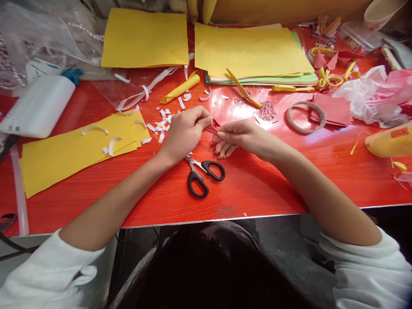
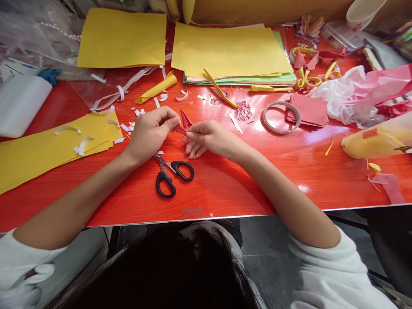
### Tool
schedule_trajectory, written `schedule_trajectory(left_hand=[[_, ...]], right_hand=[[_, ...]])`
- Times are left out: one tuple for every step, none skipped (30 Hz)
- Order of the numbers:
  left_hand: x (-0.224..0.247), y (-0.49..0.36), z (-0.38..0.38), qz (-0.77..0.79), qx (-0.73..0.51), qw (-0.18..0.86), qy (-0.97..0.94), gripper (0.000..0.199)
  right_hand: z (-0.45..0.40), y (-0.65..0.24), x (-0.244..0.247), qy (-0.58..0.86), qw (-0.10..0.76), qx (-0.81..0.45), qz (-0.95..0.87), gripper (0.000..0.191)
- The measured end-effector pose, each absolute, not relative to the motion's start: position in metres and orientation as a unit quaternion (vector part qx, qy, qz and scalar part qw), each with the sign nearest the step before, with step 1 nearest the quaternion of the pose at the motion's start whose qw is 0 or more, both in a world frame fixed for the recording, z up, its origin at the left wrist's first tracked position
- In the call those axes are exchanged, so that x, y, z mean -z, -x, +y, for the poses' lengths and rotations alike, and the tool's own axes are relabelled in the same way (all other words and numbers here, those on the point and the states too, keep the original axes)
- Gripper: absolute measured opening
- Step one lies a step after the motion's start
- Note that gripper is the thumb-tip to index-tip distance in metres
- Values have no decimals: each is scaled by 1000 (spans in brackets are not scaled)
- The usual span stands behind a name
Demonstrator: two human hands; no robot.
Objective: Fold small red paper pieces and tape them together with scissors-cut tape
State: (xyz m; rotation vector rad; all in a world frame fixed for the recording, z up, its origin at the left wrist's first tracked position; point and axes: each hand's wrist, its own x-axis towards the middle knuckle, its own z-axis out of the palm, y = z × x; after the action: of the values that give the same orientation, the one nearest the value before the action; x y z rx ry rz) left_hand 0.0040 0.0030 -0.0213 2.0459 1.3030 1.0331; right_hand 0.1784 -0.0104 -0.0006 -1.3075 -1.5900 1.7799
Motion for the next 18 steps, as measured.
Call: schedule_trajectory(left_hand=[[22, -3, 4, 481, -384, 252, -747, 15], [22, -2, 5, 482, -389, 253, -743, 16], [23, -1, 6, 484, -394, 253, -740, 16], [23, 0, 7, 484, -398, 251, -738, 16], [22, 1, 8, 483, -399, 249, -738, 16], [22, 2, 9, 481, -400, 246, -740, 16], [22, 2, 9, 479, -399, 243, -743, 16], [21, 2, 9, 477, -396, 241, -747, 16], [20, 2, 8, 475, -391, 239, -751, 15], [20, 1, 7, 472, -386, 239, -756, 15], [19, 1, 6, 465, -379, 244, -762, 14], [18, 0, 5, 455, -372, 255, -768, 14], [17, -1, 5, 443, -366, 271, -772, 13], [17, -1, 4, 433, -364, 294, -770, 13], [17, -1, 4, 427, -366, 318, -763, 14], [17, -2, 5, 426, -371, 343, -750, 16], [18, -2, 6, 428, -378, 366, -735, 19], [19, -2, 7, 431, -384, 385, -721, 21]], right_hand=[[-10, -180, 0, 468, 203, -648, -565, 16], [-9, -181, 0, 466, 198, -655, -561, 14], [-8, -182, 0, 464, 197, -659, -558, 14], [-7, -184, -1, 463, 199, -661, -556, 14], [-7, -185, -1, 461, 202, -661, -557, 14], [-6, -185, -1, 459, 203, -660, -559, 14], [-6, -186, -2, 457, 200, -659, -564, 14], [-7, -186, -2, 453, 193, -658, -570, 14], [-7, -187, -3, 449, 186, -656, -577, 13], [-7, -186, -3, 444, 178, -654, -586, 12], [-8, -186, -4, 440, 175, -650, -594, 12], [-9, -186, -4, 438, 176, -644, -603, 13], [-9, -185, -4, 440, 181, -634, -609, 15], [-9, -184, -3, 445, 188, -624, -615, 17], [-10, -183, -2, 451, 197, -614, -618, 19], [-10, -182, -1, 456, 207, -606, -619, 20], [-10, -182, 1, 459, 215, -600, -619, 21], [-10, -181, 2, 460, 223, -597, -618, 21]])
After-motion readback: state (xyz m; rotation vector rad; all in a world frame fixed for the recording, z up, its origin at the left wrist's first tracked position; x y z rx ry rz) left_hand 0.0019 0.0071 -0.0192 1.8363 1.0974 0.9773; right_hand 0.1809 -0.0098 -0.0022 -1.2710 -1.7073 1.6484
